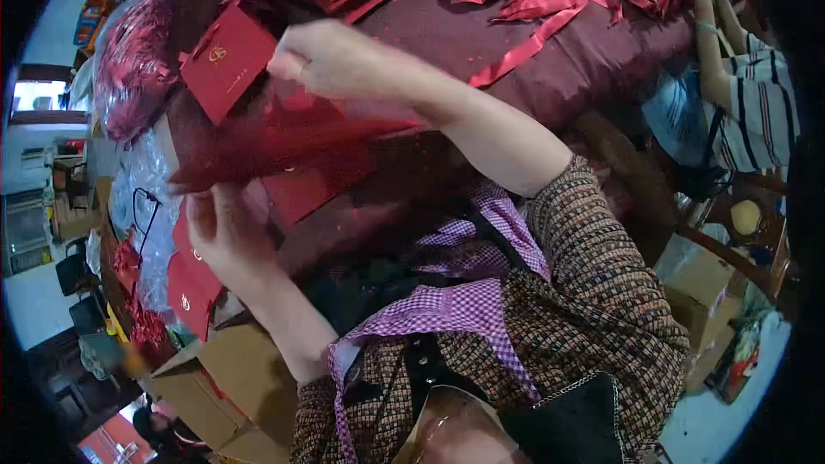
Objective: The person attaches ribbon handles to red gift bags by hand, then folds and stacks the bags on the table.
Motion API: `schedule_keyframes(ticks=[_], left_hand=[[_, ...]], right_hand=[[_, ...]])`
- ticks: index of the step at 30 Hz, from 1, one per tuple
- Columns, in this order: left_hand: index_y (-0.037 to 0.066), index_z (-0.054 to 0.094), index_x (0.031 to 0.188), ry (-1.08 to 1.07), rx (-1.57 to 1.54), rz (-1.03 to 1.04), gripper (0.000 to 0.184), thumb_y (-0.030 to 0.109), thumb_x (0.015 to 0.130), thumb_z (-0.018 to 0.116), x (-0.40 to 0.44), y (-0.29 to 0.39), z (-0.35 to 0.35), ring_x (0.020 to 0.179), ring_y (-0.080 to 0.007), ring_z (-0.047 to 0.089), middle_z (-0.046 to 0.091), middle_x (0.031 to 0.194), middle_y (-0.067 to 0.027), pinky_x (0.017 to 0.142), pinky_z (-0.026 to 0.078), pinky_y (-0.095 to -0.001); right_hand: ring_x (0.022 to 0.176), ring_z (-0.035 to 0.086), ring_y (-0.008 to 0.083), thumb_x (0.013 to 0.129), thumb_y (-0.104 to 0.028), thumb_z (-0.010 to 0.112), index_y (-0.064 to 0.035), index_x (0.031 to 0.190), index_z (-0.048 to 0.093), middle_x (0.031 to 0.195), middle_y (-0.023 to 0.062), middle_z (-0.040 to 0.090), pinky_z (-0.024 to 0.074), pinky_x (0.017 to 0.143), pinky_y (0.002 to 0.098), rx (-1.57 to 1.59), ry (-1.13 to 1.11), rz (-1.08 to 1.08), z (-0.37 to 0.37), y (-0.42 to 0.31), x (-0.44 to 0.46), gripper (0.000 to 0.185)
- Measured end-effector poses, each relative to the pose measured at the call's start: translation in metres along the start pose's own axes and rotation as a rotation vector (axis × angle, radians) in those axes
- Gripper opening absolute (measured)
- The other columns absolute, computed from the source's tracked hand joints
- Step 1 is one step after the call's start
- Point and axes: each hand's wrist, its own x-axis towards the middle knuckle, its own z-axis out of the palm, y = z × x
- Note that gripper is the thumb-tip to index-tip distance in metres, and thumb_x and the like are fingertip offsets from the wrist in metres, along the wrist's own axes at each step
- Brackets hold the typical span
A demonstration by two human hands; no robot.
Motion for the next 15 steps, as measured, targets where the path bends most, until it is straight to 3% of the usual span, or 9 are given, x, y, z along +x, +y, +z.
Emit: schedule_keyframes(ticks=[1, 2, 3, 4, 7, 9, 12, 15], left_hand=[[-0.001, 0.061, 0.103, -0.045, -0.186, -0.03, 0.02, 0.011, 0.088, 0.065, 0.008, 0.011, 0.004, 0.092, -0.0154, 0.058, 0.063, 0.097, -0.0066, 0.087, 0.045, -0.0306], [0.0, 0.062, 0.1, -0.031, -0.191, -0.075, 0.017, 0.011, 0.088, 0.065, 0.018, 0.01, -0.011, 0.092, -0.0153, 0.057, 0.064, 0.096, -0.0067, 0.086, 0.046, -0.0303], [0.0, 0.063, 0.097, -0.014, -0.198, -0.119, 0.014, 0.011, 0.088, 0.065, 0.027, 0.008, -0.026, 0.092, -0.0151, 0.057, 0.064, 0.095, -0.0069, 0.085, 0.046, -0.0301], [0.001, 0.064, 0.091, 0.014, -0.137, -0.106, 0.012, 0.012, 0.087, 0.066, 0.029, 0.009, -0.026, 0.09, -0.0139, 0.059, 0.065, 0.093, -0.0065, 0.083, 0.046, -0.0283], [0.001, 0.065, 0.09, -0.048, -0.18, -0.143, 0.008, 0.007, 0.086, 0.067, 0.03, -0.006, -0.033, 0.087, -0.0127, 0.06, 0.066, 0.091, -0.0059, 0.082, 0.045, -0.0249], [0.0, 0.065, 0.092, -0.042, -0.124, -0.199, 0.009, 0.003, 0.084, 0.067, 0.025, -0.009, -0.025, 0.085, -0.0119, 0.06, 0.066, 0.09, -0.0048, 0.081, 0.045, -0.0225], [-0.003, 0.066, 0.092, -0.073, -0.011, -0.206, 0.011, 0.003, 0.083, 0.069, 0.028, -0.029, -0.023, 0.084, -0.0108, 0.059, 0.066, 0.089, -0.0048, 0.079, 0.045, -0.0225], [-0.005, 0.068, 0.093, -0.083, 0.164, -0.168, 0.016, 0.006, 0.082, 0.069, 0.031, -0.04, -0.019, 0.082, -0.0104, 0.057, 0.066, 0.088, -0.0052, 0.078, 0.044, -0.0236]], right_hand=[[0.082, 0.063, 0.038, 0.086, -0.034, 0.059, -0.0009, 0.087, 0.068, 0.085, 0.0221, 0.065, 0.0483, 0.073, 0.0432, -0.016, 0.046, -0.025, -0.025, -0.013, -0.001, 0.034], [0.078, 0.064, 0.034, 0.086, -0.032, 0.06, -0.0018, 0.089, 0.068, 0.081, 0.0194, 0.066, 0.0499, 0.071, 0.041, 0.469, 0.032, 0.339, -0.04, -0.007, 0.0, 0.031], [0.07, 0.065, 0.0271, 0.085, -0.024, 0.061, -0.001, 0.089, 0.067, 0.075, 0.0156, 0.066, 0.0509, 0.067, 0.0373, -0.179, 0.385, -0.326, -0.059, -0.019, -0.008, 0.024], [0.068, 0.065, 0.0234, 0.085, -0.018, 0.062, -0.0011, 0.09, 0.067, 0.075, 0.0137, 0.066, 0.051, 0.066, 0.035, -0.072, 0.333, -0.282, -0.079, -0.032, -0.024, 0.019], [0.076, 0.065, 0.0258, 0.082, -0.014, 0.063, -0.0016, 0.09, 0.066, 0.082, 0.0137, 0.066, 0.0505, 0.066, 0.0348, -0.156, 0.238, -0.319, -0.119, -0.031, -0.062, 0.015], [0.084, 0.063, 0.0263, 0.08, -0.01, 0.066, -0.0011, 0.096, 0.065, 0.09, 0.011, 0.065, 0.0495, 0.075, 0.0326, -0.344, -0.065, -0.181, -0.136, -0.018, -0.093, 0.019], [0.095, 0.057, 0.0317, 0.075, -0.014, 0.07, -0.0023, 0.102, 0.063, 0.095, 0.0114, 0.063, 0.0448, 0.086, 0.0382, -0.454, -0.233, -0.026, -0.137, 0.002, -0.127, 0.03], [0.096, 0.053, 0.0286, 0.075, -0.017, 0.069, -0.0067, 0.093, 0.065, 0.093, 0.0075, 0.059, 0.04, 0.086, 0.0404, -0.519, -0.052, -0.041, -0.115, 0.013, -0.147, 0.022]])
